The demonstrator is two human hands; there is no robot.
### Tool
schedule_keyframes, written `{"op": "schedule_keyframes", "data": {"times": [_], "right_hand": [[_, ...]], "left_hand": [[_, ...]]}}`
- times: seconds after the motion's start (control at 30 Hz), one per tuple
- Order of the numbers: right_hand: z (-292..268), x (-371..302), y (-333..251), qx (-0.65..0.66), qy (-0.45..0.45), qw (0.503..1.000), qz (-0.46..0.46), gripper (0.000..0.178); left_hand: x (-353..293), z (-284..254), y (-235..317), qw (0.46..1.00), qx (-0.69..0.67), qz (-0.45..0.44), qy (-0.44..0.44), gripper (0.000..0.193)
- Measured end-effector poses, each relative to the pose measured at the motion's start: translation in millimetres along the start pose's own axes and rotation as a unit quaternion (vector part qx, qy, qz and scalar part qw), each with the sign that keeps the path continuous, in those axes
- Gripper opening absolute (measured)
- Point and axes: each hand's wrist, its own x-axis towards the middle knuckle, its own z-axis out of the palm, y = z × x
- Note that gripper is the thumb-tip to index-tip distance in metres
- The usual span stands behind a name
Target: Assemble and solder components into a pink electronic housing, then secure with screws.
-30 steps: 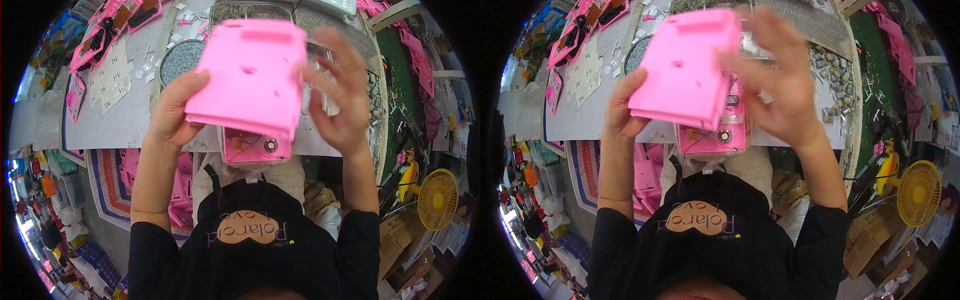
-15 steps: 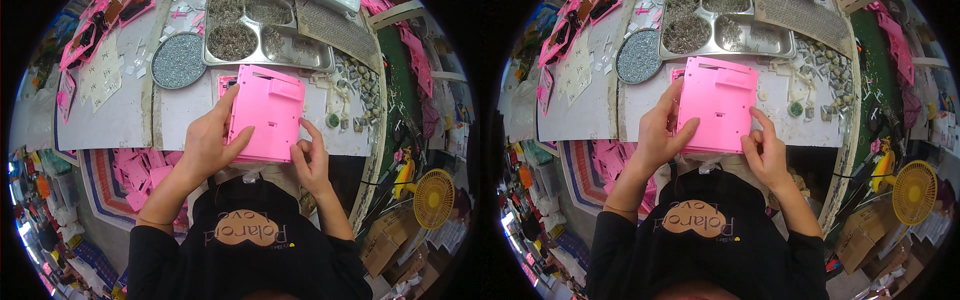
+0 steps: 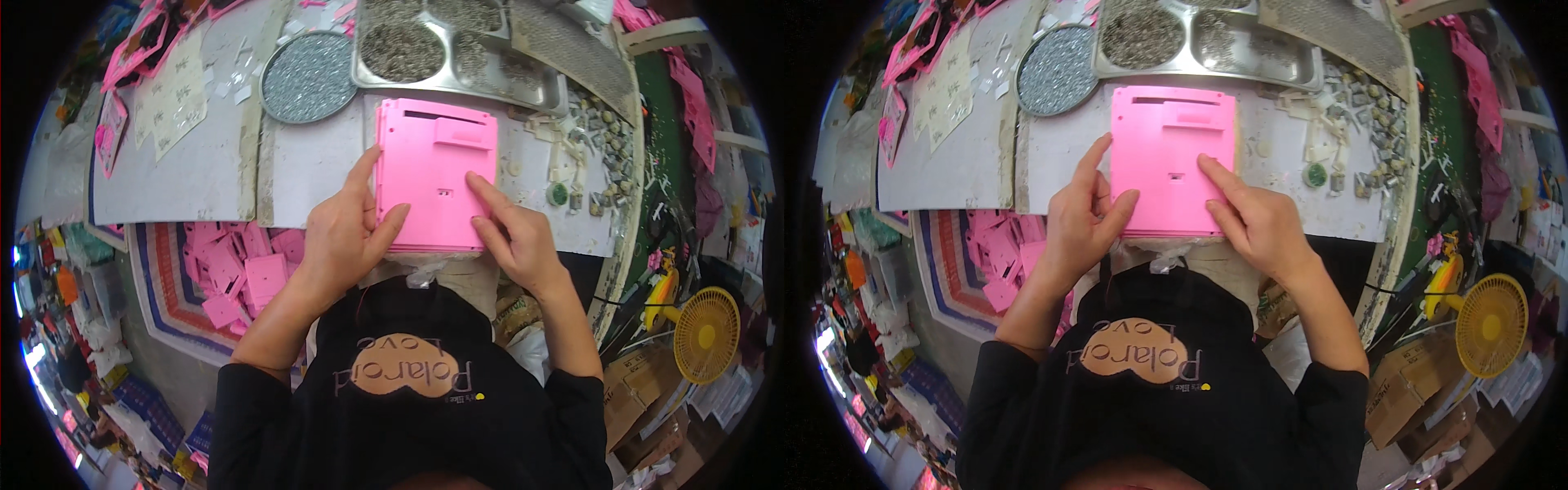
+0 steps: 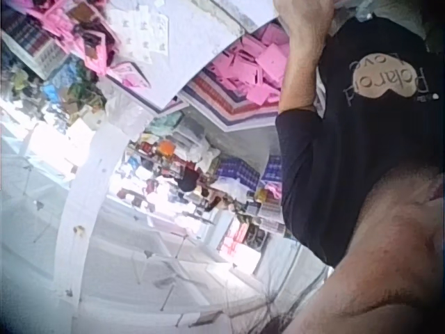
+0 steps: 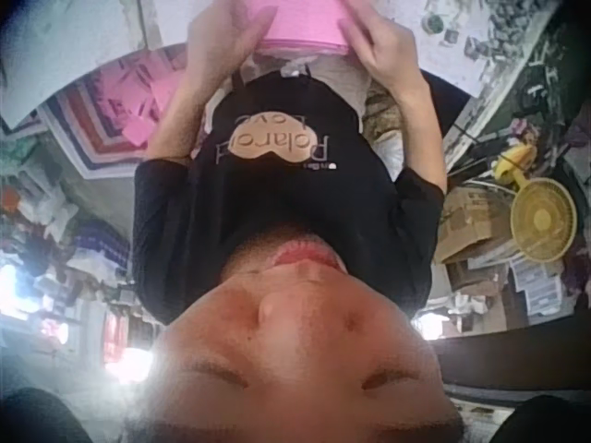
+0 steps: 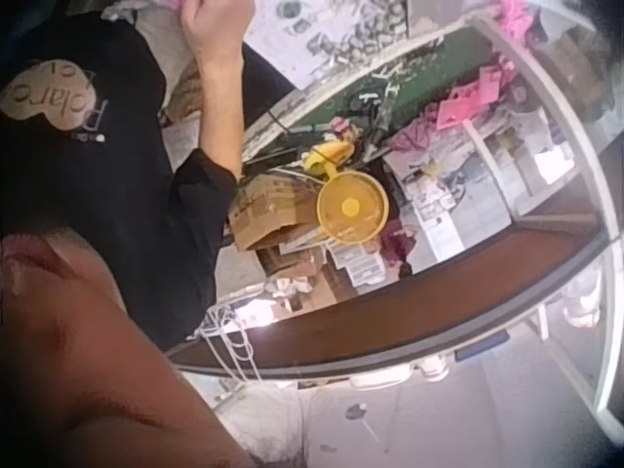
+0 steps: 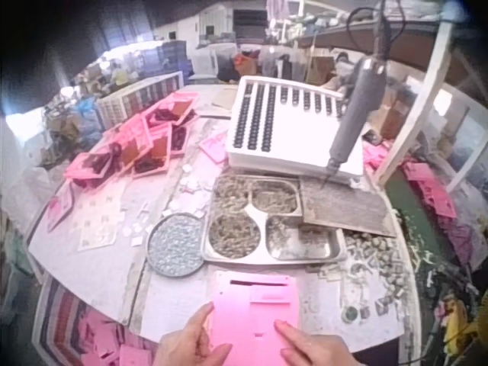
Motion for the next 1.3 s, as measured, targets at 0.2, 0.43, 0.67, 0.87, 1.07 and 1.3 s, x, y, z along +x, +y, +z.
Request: {"op": "schedule_keyframes", "data": {"times": [0.2, 0.43, 0.67, 0.87, 1.07, 1.3], "right_hand": [[-3.3, 5.4, -8.9, -0.076, -0.035, 0.996, -0.019, 0.052], [-12.9, 14.7, -15.1, -0.153, -0.055, 0.986, -0.028, 0.047], [-20.7, 41.4, -25.2, -0.179, -0.045, 0.976, -0.119, 0.044], [23.6, 81.7, -43.6, -0.096, -0.082, 0.932, -0.339, 0.058], [30.8, 79.0, -42.7, -0.088, -0.109, 0.936, -0.322, 0.061], [36.9, 84.7, -43.4, -0.093, -0.120, 0.914, -0.376, 0.043]], "left_hand": [[-20.2, -3.8, -7.1, 0.997, -0.045, -0.047, -0.044, 0.059], [-17.0, -10.3, -16.8, 0.988, -0.091, -0.077, -0.101, 0.071], [-21.5, -26.1, -22.1, 0.985, -0.039, 0.003, -0.166, 0.096], [-25.7, -10.4, -49.8, 0.989, -0.058, 0.076, -0.109, 0.074], [-26.6, -12.2, -49.6, 0.991, -0.077, 0.071, -0.080, 0.069], [-27.8, -16.9, -49.1, 0.986, -0.110, -0.008, -0.121, 0.073]]}}
